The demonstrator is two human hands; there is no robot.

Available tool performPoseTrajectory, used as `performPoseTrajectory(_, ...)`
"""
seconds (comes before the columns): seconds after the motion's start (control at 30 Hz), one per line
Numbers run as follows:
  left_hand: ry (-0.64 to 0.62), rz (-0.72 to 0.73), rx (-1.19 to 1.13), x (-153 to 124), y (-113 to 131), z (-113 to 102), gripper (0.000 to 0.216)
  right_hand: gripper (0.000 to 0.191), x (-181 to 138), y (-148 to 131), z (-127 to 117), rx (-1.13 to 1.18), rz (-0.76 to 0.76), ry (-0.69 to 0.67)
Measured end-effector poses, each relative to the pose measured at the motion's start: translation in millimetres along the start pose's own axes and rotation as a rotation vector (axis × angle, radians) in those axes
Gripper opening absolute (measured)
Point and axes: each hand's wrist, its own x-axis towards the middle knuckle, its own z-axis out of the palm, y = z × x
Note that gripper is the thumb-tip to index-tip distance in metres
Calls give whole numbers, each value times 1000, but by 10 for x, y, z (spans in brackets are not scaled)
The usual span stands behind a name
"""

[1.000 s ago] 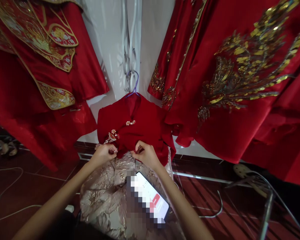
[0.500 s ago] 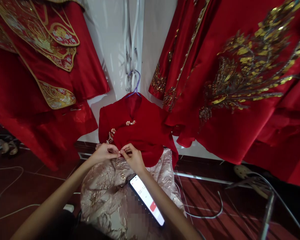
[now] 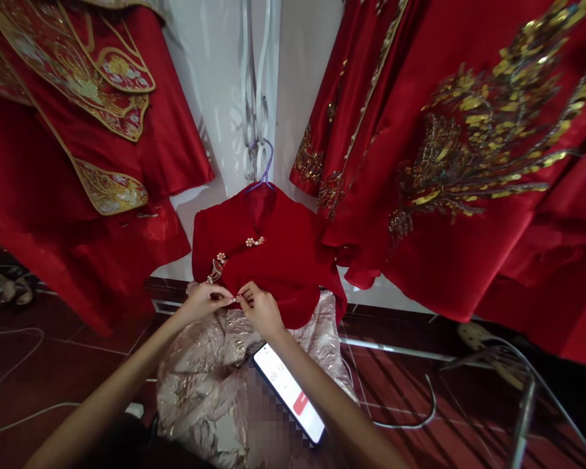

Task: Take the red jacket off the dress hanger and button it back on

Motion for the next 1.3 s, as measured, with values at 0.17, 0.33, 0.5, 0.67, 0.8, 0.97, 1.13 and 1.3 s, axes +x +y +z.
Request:
performPoseTrajectory(0.17,198,-61,182,14,16,-154,31,78,-164,18,-270,-61,185,-251)
performPoseTrajectory(0.33,156,30,285,-38,130,-263,16,86,-415,-78,-728,-85,172,-451)
performPoseTrajectory(0.5,124,32,368,-90,208,-26,15,75,-390,-124,-768,-93,116,-424)
performPoseTrajectory(0.67,118,52,390,-118,234,195,17,62,-313,52,-593,96,30,-408)
performPoseTrajectory(0.8,164,41,426,-141,294,236,14,54,-259,213,-468,204,39,-300)
performPoseTrajectory(0.97,215,42,449,-146,304,249,15,60,-246,237,-330,354,108,-235)
performPoseTrajectory(1.13,123,91,561,-158,277,276,20,75,-252,238,-203,452,158,-181)
performPoseTrajectory(1.3,111,104,643,-171,262,326,22,75,-251,256,-141,512,176,-162)
